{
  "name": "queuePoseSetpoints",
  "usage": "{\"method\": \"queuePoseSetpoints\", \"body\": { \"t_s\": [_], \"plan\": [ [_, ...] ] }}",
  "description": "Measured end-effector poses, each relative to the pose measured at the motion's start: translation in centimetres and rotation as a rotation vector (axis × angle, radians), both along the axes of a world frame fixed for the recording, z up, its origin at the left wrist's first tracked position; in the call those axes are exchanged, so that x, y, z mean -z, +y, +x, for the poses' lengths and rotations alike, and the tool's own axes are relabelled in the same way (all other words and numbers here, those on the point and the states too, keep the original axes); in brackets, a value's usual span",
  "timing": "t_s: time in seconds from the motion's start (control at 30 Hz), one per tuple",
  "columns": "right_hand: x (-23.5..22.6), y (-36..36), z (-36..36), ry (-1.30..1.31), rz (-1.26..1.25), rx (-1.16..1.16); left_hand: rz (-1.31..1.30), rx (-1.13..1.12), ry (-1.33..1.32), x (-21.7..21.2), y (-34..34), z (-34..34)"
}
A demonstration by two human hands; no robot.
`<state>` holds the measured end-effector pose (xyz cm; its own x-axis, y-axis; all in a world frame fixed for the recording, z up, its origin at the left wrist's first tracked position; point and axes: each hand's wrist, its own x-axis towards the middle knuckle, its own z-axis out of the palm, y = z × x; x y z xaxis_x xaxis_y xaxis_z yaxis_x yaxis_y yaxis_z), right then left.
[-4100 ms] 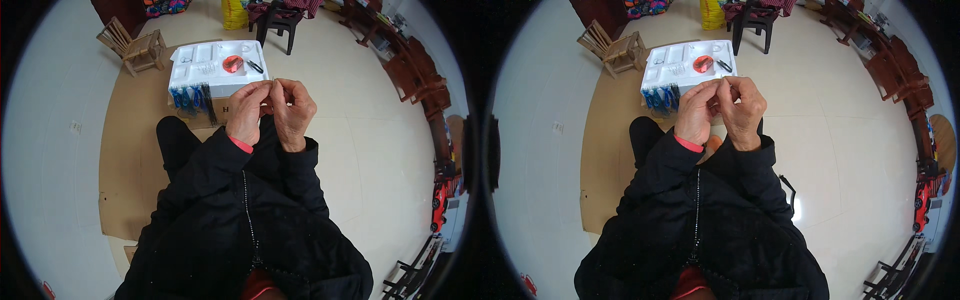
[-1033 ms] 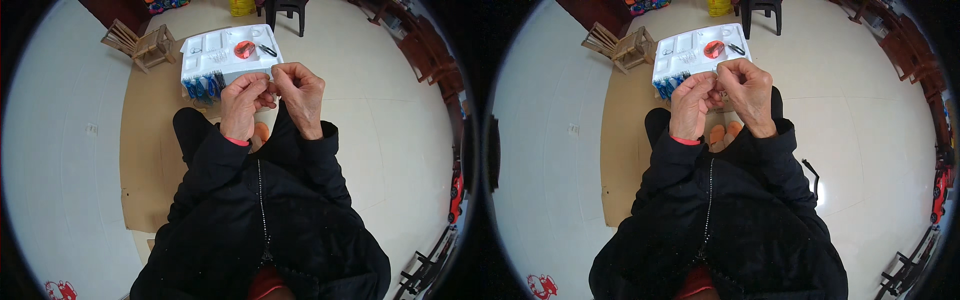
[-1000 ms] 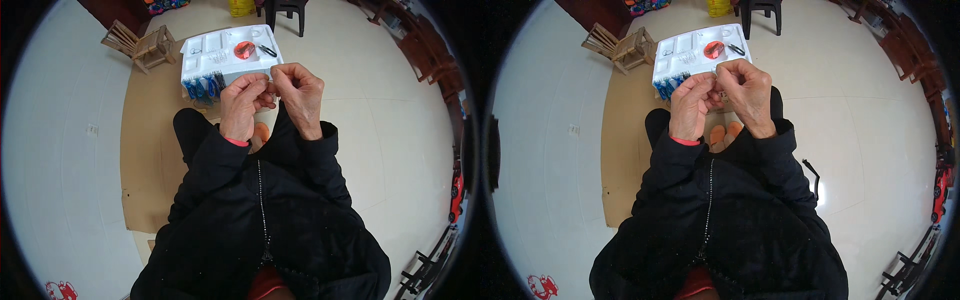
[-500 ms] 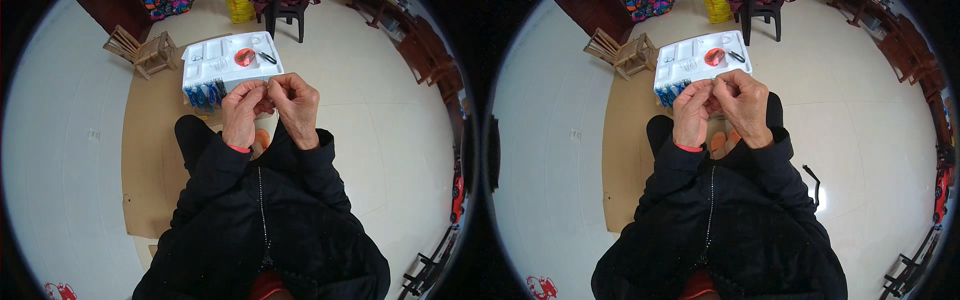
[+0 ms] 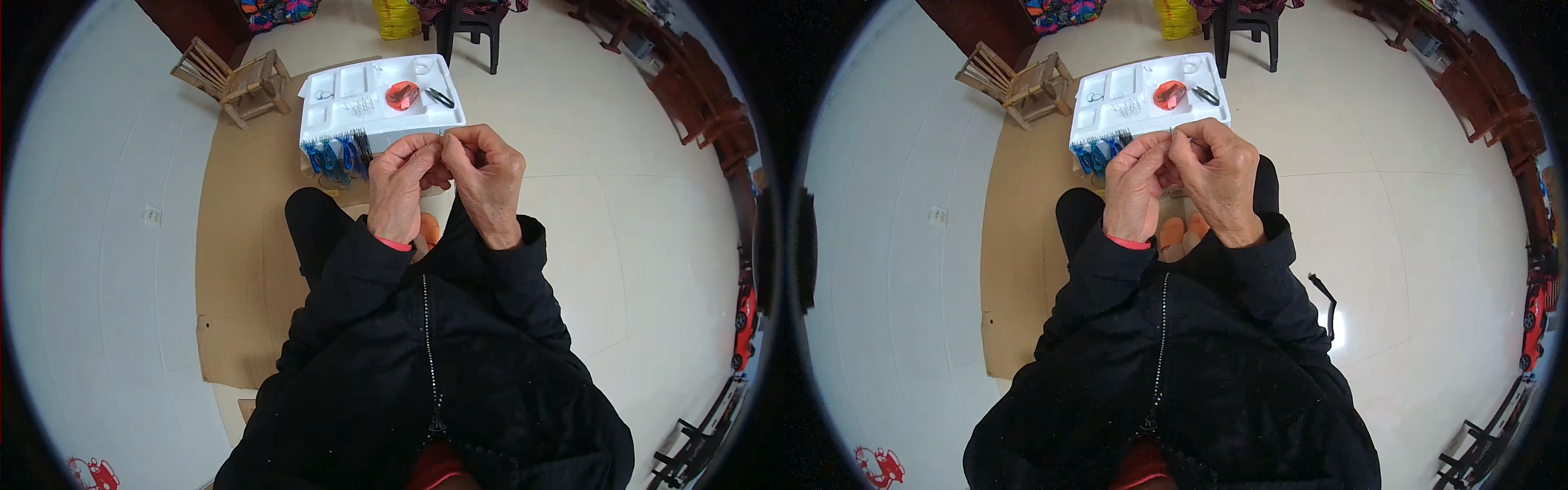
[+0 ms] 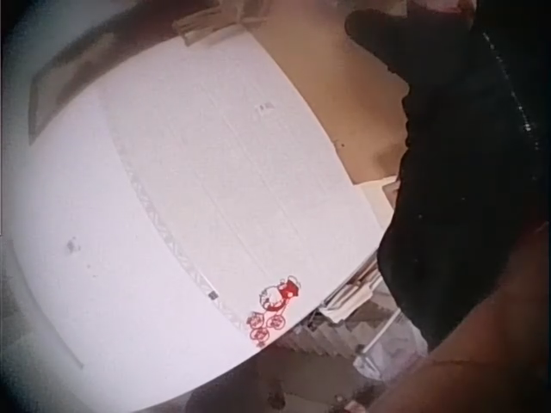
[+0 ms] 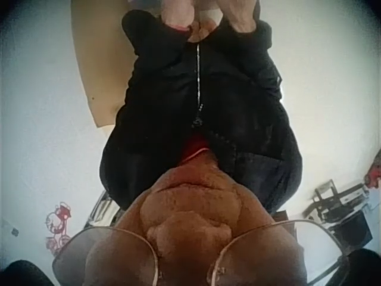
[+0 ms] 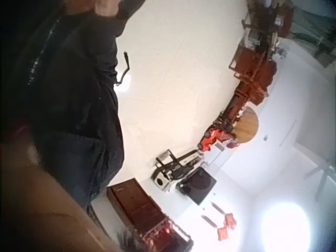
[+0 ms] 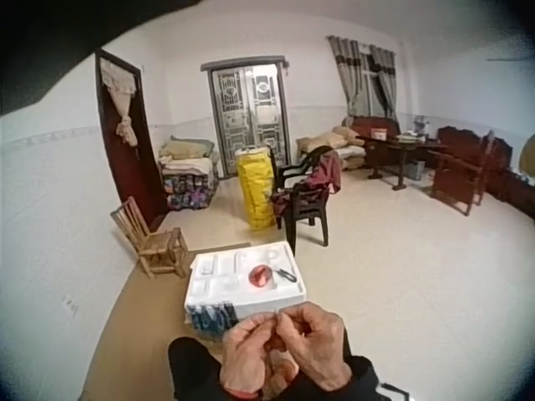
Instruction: Assembling small electronic or mechanical components into a plastic tray.
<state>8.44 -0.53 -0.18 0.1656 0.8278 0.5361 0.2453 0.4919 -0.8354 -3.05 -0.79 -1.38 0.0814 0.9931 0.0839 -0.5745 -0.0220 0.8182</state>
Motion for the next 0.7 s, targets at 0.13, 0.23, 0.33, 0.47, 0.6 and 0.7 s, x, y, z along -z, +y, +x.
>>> {"method": "queuePoseSetpoints", "body": {
  "t_s": [0.13, 0.23, 0.33, 0.47, 0.6, 0.7],
  "plan": [
    [0.27, 0.12, -0.05, 0.005, 0.010, 0.001, 0.009, -0.005, 0.009, 0.09, 0.00, -0.01],
    [0.31, 0.17, -0.02, -0.013, 0.030, 0.011, 0.010, -0.010, 0.021, 0.04, -0.04, 0.03],
    [0.30, 0.18, -0.03, -0.025, 0.042, 0.019, 0.014, -0.012, 0.025, -0.08, -0.10, 0.08],
    [0.13, 0.07, -0.04, -0.028, 0.043, 0.025, 0.025, -0.010, 0.025, -0.04, -0.09, 0.13],
    [0.10, 0.03, -0.08, -0.033, 0.044, 0.024, 0.023, -0.009, 0.032, 0.12, -0.01, 0.10],
    [0.05, 0.00, -0.07, -0.049, 0.054, 0.033, 0.016, -0.006, 0.033, 0.10, 0.01, 0.12]
  ]
}}
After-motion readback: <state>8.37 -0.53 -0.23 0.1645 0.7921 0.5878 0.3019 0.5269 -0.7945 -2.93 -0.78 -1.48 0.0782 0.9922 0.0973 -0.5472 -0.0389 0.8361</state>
